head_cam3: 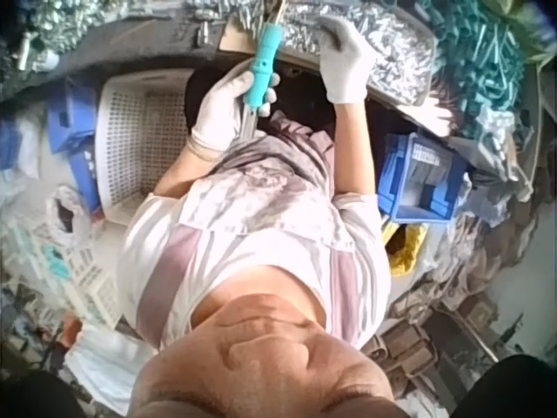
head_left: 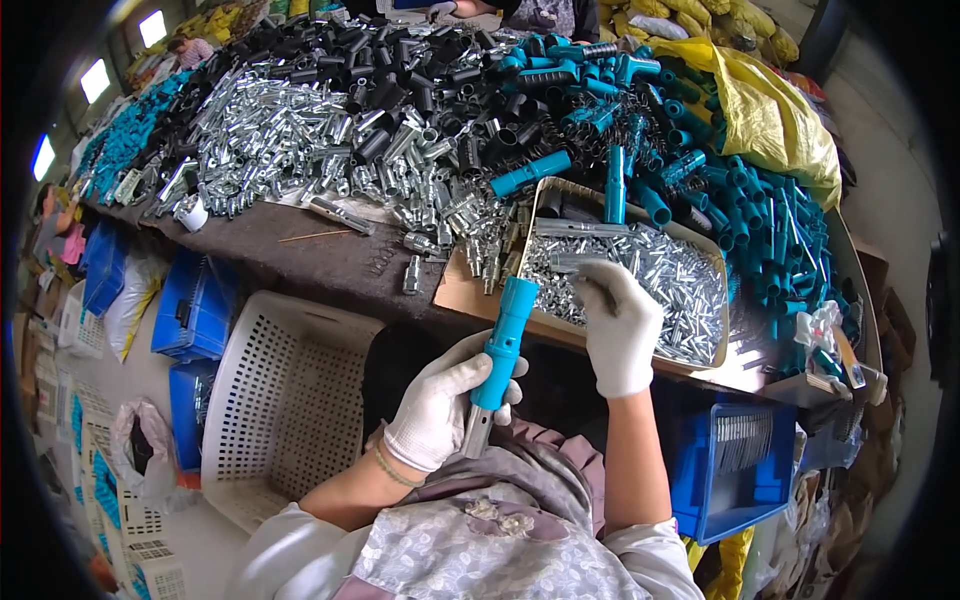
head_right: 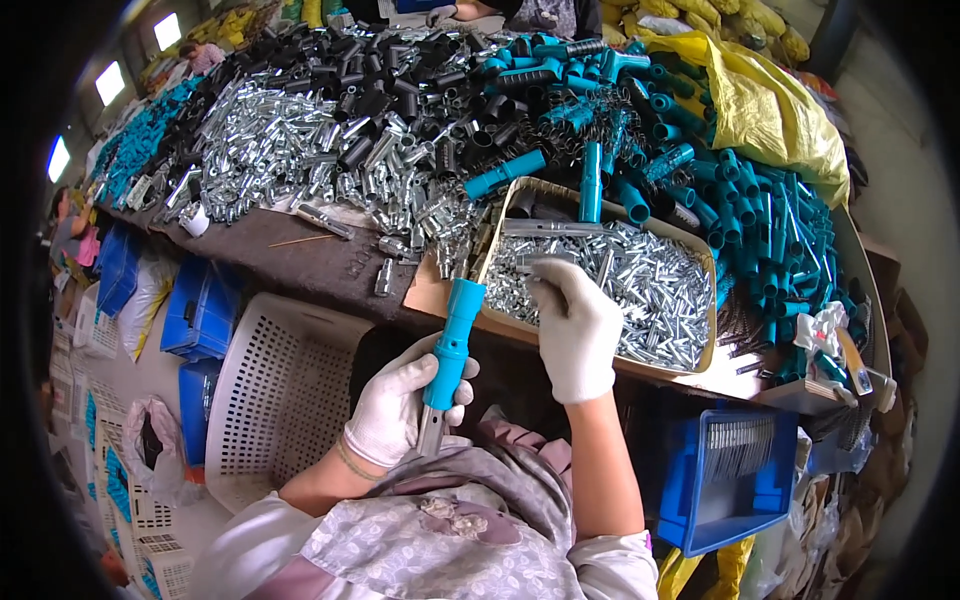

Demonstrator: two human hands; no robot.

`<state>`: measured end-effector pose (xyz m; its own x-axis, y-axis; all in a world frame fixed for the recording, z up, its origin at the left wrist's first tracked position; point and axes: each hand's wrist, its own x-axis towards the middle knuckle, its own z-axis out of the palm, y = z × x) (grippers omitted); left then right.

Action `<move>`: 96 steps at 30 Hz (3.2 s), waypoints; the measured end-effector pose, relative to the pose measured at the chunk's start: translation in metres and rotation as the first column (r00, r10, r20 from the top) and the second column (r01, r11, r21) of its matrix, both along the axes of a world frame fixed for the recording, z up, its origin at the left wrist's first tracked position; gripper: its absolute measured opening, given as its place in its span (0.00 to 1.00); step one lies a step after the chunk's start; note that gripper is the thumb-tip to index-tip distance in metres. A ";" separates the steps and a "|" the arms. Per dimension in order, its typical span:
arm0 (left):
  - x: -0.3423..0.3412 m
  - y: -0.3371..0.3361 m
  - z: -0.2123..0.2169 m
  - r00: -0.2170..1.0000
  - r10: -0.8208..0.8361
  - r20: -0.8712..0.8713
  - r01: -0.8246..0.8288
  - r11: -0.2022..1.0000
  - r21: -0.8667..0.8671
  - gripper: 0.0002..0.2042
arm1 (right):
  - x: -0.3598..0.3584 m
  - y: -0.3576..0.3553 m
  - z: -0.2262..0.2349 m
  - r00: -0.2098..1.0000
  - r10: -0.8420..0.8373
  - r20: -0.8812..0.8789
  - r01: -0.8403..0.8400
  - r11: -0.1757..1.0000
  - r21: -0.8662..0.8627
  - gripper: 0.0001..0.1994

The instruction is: Assembling plastic and metal components to form manual tool handles.

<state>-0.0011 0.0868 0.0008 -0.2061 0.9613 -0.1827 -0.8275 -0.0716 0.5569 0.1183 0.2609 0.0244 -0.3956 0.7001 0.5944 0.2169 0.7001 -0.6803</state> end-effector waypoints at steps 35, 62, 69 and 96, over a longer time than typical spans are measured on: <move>-0.079 -0.060 -0.042 0.943 0.270 0.195 -0.303 0.938 0.169 0.24 | -0.258 0.053 0.059 0.706 0.150 0.693 -0.571 0.698 0.431 0.10; -0.045 -0.030 -0.016 0.962 -0.196 -0.193 0.190 0.981 -0.049 0.26 | 0.009 -0.037 -0.005 0.781 0.226 -0.582 -0.607 0.495 -0.622 0.25; -0.021 -0.029 -0.007 0.844 -0.352 -0.405 0.294 0.935 -0.200 0.25 | 0.036 -0.032 -0.026 0.694 0.171 -0.699 -0.669 0.512 -0.539 0.15; 0.026 0.001 -0.010 0.761 -0.468 -0.449 0.409 0.884 -0.228 0.35 | 0.086 -0.030 -0.019 0.963 0.094 -0.253 -0.192 0.897 -0.398 0.19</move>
